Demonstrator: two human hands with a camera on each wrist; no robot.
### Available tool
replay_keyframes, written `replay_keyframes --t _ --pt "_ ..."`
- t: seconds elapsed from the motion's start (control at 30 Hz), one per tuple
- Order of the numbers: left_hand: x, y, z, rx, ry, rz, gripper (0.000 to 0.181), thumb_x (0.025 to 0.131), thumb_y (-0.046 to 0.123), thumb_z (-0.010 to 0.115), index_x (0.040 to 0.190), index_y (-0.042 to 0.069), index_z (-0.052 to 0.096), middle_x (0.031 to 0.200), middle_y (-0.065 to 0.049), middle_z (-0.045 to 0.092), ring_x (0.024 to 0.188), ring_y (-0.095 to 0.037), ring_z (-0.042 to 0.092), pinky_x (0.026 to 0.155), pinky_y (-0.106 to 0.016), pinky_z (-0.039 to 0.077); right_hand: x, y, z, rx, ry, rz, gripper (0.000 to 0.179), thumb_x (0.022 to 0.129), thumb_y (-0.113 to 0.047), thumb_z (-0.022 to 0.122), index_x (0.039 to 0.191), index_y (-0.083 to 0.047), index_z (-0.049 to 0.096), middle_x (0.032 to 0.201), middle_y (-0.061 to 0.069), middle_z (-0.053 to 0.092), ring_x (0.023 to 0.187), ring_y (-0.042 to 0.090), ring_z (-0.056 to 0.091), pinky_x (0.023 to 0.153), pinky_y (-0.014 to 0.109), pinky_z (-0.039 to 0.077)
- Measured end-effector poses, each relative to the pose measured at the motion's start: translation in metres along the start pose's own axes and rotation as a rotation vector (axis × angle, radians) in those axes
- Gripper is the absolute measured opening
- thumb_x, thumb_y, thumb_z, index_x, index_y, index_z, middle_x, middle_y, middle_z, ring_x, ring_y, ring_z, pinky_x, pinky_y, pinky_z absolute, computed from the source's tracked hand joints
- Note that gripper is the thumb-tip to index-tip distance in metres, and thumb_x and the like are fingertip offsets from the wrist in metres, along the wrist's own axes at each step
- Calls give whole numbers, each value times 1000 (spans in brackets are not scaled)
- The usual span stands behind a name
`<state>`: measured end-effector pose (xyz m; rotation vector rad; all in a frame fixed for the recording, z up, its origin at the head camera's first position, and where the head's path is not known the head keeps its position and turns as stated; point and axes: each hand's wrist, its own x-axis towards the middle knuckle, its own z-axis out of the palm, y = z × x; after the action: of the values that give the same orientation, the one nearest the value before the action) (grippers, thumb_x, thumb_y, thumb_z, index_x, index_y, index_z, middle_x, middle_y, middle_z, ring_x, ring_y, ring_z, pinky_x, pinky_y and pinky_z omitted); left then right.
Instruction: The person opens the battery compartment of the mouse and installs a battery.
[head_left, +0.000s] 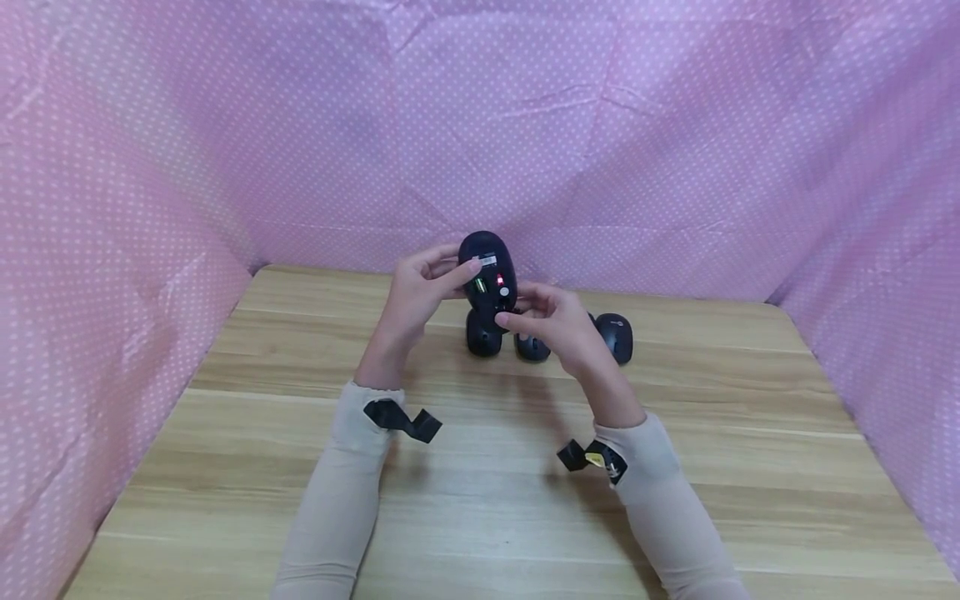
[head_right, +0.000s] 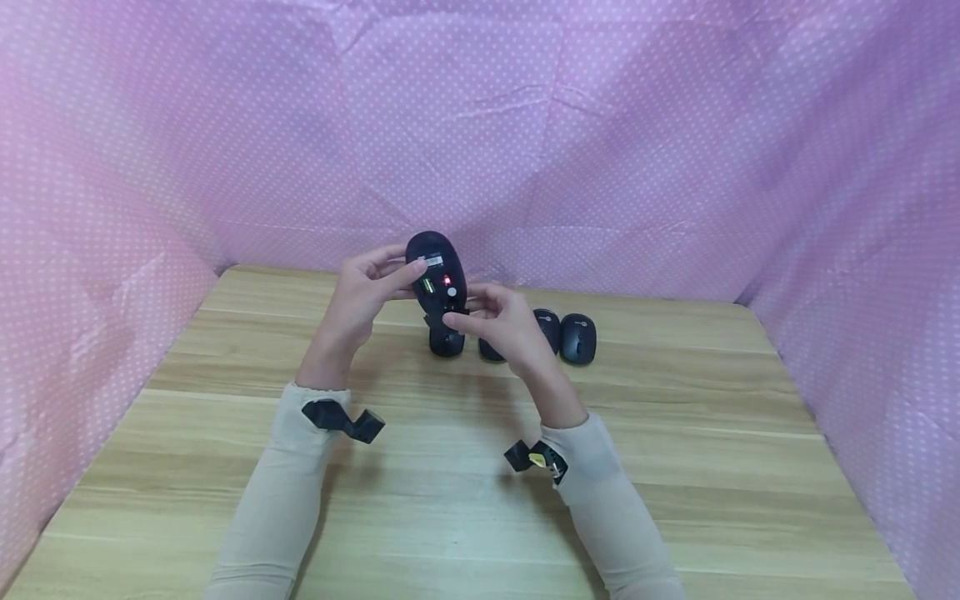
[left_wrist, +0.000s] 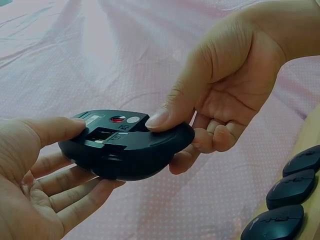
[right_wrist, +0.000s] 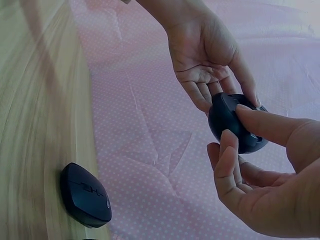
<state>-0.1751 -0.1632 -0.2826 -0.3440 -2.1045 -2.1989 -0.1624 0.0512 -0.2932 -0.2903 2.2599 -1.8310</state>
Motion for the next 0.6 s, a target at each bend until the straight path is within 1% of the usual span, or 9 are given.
replay_keyframes --t 0.1,0.33,0.47,0.6 --pt "-2 0 1 -1 -7 7 37 95 14 73 129 -1 67 119 -23 73 92 -13 76 83 -33 65 -1 1 0 4 11 -8 47 91 -15 78 133 -4 64 115 13 70 87 11 67 75 23 59" --pt "-12 -2 9 -13 12 15 38 95 13 73 129 -1 67 116 -23 74 89 -14 76 82 -34 66 -10 7 0 -16 57 -84 47 92 -21 78 134 -5 64 118 14 70 85 12 66 72 21 59" --pt "-17 -3 14 -38 37 21 37 95 13 73 129 -2 67 111 -17 76 87 -13 76 80 -34 66 -14 12 1 0 64 -135 47 93 -21 77 135 -4 64 120 16 70 90 11 69 76 25 63" --pt "-22 -3 18 -40 53 30 37 95 12 73 128 -2 67 107 -12 77 86 -13 76 79 -34 66 -17 16 2 40 59 -207 45 94 -18 76 134 -2 64 118 20 71 94 15 73 79 31 65"
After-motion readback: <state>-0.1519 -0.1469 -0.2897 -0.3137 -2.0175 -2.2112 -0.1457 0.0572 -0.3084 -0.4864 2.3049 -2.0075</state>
